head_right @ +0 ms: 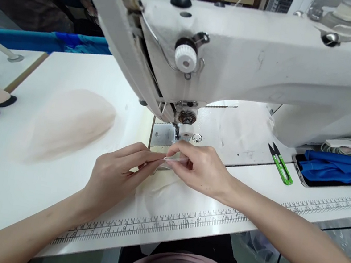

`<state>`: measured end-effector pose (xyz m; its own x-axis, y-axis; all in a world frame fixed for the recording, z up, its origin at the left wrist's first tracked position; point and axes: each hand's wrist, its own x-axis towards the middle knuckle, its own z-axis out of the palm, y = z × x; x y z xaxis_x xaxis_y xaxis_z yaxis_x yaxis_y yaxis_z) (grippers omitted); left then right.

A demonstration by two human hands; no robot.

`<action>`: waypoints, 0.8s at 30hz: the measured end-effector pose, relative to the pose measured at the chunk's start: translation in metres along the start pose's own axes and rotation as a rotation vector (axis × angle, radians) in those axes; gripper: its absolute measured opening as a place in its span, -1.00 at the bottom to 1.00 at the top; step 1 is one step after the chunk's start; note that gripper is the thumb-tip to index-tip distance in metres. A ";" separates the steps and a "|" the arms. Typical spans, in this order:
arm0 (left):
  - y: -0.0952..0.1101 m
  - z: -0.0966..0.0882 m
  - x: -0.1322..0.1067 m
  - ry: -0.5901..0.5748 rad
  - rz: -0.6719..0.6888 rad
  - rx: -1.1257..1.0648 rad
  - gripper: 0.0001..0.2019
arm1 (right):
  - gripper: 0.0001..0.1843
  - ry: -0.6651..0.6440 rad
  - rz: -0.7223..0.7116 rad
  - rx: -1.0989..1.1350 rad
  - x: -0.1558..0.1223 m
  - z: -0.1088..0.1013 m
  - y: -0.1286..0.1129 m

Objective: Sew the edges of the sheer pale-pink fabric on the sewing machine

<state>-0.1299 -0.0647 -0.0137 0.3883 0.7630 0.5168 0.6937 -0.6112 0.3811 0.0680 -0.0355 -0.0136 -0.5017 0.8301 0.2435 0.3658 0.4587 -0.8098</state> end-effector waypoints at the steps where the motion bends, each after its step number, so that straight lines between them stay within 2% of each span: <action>1: 0.000 0.000 0.000 0.001 0.006 0.002 -0.91 | -0.91 -0.001 -0.004 -0.003 0.000 0.000 0.000; 18: 0.000 0.000 0.000 -0.008 0.019 -0.004 -0.91 | -0.90 0.010 -0.070 -0.044 -0.003 0.002 0.005; 24: 0.000 -0.003 0.001 0.025 0.027 0.020 -0.96 | -0.87 -0.005 -0.105 -0.035 -0.003 0.002 0.005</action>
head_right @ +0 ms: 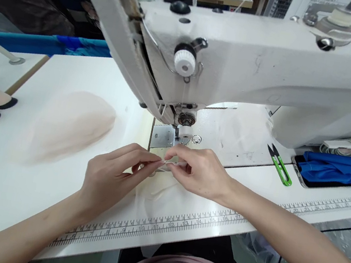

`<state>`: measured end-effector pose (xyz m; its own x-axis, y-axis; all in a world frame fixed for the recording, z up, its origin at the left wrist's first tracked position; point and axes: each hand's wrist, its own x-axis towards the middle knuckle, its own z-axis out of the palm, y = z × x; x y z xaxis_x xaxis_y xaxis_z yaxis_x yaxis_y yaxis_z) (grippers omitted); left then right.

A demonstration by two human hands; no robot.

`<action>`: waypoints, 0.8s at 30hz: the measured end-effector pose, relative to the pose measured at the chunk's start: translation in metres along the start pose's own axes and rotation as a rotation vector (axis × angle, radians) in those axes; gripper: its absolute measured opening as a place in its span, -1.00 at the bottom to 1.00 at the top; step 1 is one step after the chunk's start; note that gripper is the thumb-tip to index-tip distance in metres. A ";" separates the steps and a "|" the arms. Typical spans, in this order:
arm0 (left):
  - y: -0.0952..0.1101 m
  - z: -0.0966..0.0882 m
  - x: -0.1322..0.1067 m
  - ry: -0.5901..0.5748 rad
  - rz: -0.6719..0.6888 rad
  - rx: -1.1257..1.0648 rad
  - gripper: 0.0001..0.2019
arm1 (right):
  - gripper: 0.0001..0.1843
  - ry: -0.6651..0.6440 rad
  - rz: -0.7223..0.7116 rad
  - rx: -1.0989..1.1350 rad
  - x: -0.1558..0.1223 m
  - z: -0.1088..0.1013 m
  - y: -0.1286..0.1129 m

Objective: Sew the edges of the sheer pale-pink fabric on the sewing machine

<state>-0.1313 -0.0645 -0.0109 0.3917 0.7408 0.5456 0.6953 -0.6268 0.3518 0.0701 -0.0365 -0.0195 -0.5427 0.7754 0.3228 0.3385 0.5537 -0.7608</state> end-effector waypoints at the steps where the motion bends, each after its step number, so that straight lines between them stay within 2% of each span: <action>1: 0.000 -0.001 0.000 0.001 -0.005 0.002 -0.95 | -0.87 -0.002 -0.005 0.002 0.000 0.000 0.000; 10: 0.001 -0.002 -0.001 0.015 0.084 -0.019 -0.89 | -0.85 0.037 -0.096 -0.018 0.003 -0.002 -0.002; 16: 0.000 -0.001 0.000 0.083 0.139 0.038 -0.92 | -0.84 0.067 -0.217 -0.044 0.004 -0.002 0.000; 20: 0.001 -0.001 -0.002 0.060 0.130 0.057 -0.94 | -0.88 0.159 -0.370 -0.254 0.002 -0.002 0.006; 24: 0.003 0.000 -0.003 0.037 0.053 0.001 -0.87 | -0.94 0.281 -0.626 -0.561 0.000 -0.006 0.010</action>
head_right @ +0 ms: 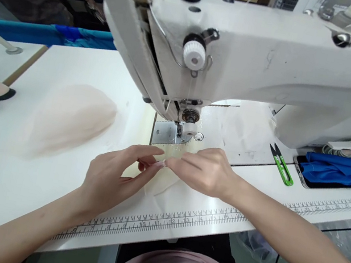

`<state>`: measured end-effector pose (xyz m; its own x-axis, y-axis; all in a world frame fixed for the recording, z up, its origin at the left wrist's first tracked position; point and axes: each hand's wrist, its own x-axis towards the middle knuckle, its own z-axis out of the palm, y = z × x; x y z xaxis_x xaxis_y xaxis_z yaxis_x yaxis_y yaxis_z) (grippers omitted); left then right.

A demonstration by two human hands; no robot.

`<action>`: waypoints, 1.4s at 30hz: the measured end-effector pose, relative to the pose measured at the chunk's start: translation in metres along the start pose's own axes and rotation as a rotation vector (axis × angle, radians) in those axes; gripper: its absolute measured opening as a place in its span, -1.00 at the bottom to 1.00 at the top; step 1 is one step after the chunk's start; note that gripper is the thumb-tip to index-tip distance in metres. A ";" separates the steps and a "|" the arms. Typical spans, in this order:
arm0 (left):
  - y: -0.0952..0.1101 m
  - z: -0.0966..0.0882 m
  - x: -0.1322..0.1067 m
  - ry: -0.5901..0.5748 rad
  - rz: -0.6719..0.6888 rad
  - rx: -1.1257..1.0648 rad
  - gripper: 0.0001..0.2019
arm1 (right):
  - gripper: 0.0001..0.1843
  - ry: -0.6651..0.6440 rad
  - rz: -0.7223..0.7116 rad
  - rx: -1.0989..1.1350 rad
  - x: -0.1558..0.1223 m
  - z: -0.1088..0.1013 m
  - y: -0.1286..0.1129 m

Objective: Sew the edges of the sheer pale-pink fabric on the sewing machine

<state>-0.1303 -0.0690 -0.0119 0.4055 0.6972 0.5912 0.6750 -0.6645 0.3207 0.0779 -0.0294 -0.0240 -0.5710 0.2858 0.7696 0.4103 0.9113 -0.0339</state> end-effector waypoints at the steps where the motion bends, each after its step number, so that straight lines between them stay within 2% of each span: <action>1: 0.001 0.000 0.000 -0.006 -0.009 -0.026 -0.84 | -0.93 0.015 -0.062 -0.037 0.000 -0.001 0.000; 5: 0.001 0.001 0.001 -0.026 0.026 -0.075 -0.76 | -0.91 0.022 -0.240 -0.079 0.004 -0.008 -0.001; 9: 0.001 0.001 0.001 -0.025 0.044 -0.103 -0.88 | -0.92 0.024 -0.323 -0.133 0.008 -0.012 -0.004; 12: 0.003 0.001 0.000 -0.001 0.028 -0.045 -0.96 | -0.96 0.023 -0.357 -0.159 0.010 -0.013 -0.005; 16: 0.003 0.002 0.000 0.026 0.081 0.038 -0.85 | -0.94 0.027 -0.365 -0.162 0.010 -0.014 -0.006; 19: 0.001 0.004 -0.001 0.038 0.125 0.037 -0.90 | -0.93 0.020 -0.380 -0.162 0.009 -0.014 -0.006; 23: 0.000 0.001 -0.003 0.017 0.055 -0.046 -0.96 | -0.96 -0.010 -0.387 -0.104 0.008 -0.016 -0.007; 25: 0.003 -0.004 -0.001 -0.061 -0.034 -0.143 -0.94 | -0.94 -0.054 -0.277 0.002 0.010 -0.021 -0.007; 26: 0.005 -0.007 0.001 -0.130 -0.103 -0.221 -0.93 | -0.93 -0.101 -0.168 0.111 0.012 -0.025 -0.008; 29: 0.010 -0.013 0.007 -0.361 -0.294 -0.462 -0.91 | -0.93 -0.364 0.307 0.558 0.021 -0.036 -0.007; 31: 0.009 -0.012 0.010 -0.425 -0.332 -0.476 -0.92 | -0.91 -0.555 0.601 0.739 0.027 -0.039 -0.005; 33: 0.005 -0.004 0.011 -0.417 -0.309 -0.349 -0.90 | -0.87 -0.639 0.769 0.738 0.029 -0.035 -0.001; 35: -0.001 0.006 0.011 -0.379 -0.270 -0.216 -0.89 | -0.86 -0.612 0.783 0.610 0.026 -0.024 0.003; 38: -0.010 0.019 0.009 -0.300 -0.268 -0.112 -0.97 | -0.86 -0.531 0.716 0.397 0.019 -0.005 0.008; 40: -0.013 0.022 0.008 -0.260 -0.279 -0.049 -0.81 | -0.84 -0.513 0.684 0.279 0.014 0.004 0.010; 42: -0.014 0.022 0.006 -0.216 -0.218 0.050 -0.73 | -0.82 -0.517 0.653 0.188 0.012 0.010 0.011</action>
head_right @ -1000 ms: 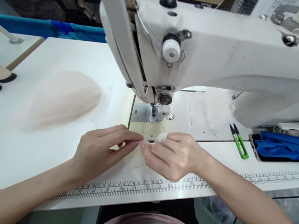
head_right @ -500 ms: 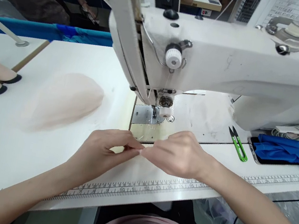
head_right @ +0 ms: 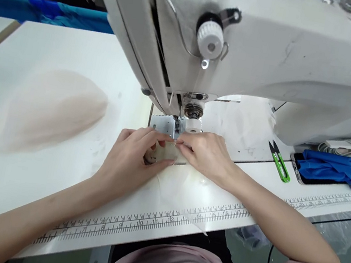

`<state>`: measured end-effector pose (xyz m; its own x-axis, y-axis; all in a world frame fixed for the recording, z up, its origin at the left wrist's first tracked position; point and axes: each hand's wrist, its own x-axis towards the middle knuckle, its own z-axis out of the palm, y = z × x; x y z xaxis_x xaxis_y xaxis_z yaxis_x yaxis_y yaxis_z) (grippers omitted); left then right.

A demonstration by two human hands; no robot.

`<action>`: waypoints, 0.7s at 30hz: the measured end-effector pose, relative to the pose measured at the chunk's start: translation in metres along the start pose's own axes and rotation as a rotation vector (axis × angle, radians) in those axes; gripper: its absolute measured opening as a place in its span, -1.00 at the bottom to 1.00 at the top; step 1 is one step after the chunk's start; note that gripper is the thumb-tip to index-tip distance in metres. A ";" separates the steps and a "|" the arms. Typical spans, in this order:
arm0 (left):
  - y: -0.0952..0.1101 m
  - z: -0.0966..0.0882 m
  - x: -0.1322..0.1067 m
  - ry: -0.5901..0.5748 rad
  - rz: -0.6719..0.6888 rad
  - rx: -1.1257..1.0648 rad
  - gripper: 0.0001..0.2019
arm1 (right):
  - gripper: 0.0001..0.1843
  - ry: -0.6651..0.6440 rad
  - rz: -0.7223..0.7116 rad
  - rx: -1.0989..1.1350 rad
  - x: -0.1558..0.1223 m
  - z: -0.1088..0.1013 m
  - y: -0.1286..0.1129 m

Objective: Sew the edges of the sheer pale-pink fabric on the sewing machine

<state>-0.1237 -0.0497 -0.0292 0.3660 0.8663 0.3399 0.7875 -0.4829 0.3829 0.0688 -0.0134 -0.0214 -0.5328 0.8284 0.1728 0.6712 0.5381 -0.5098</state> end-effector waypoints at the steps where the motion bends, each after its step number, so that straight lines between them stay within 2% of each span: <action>1: 0.000 0.000 -0.001 0.036 0.056 0.061 -0.75 | -0.81 0.006 -0.009 -0.034 0.001 0.002 0.001; 5: 0.005 -0.002 -0.007 0.160 0.339 0.318 -0.83 | -0.77 0.026 -0.058 -0.148 0.003 0.005 0.003; 8: 0.010 -0.004 -0.011 0.149 0.433 0.422 -0.83 | -0.71 0.070 -0.119 -0.335 0.003 0.006 0.006; 11: 0.011 -0.007 -0.013 0.102 0.424 0.424 -0.80 | -0.73 0.227 -0.288 -0.565 -0.001 0.006 0.006; 14: 0.008 -0.007 -0.011 0.076 0.398 0.394 -0.77 | -0.74 0.397 -0.476 -0.612 -0.005 0.004 0.004; 17: 0.003 -0.005 -0.007 0.052 0.368 0.360 -0.77 | -0.81 0.365 -0.441 -0.623 -0.007 0.004 0.003; 21: 0.001 -0.003 -0.005 0.037 0.325 0.339 -0.74 | -0.68 0.254 -0.323 -0.665 -0.006 0.005 0.006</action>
<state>-0.1265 -0.0548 -0.0278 0.6069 0.6692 0.4287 0.7551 -0.6538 -0.0485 0.0737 -0.0158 -0.0294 -0.6736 0.5821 0.4554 0.7138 0.6723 0.1964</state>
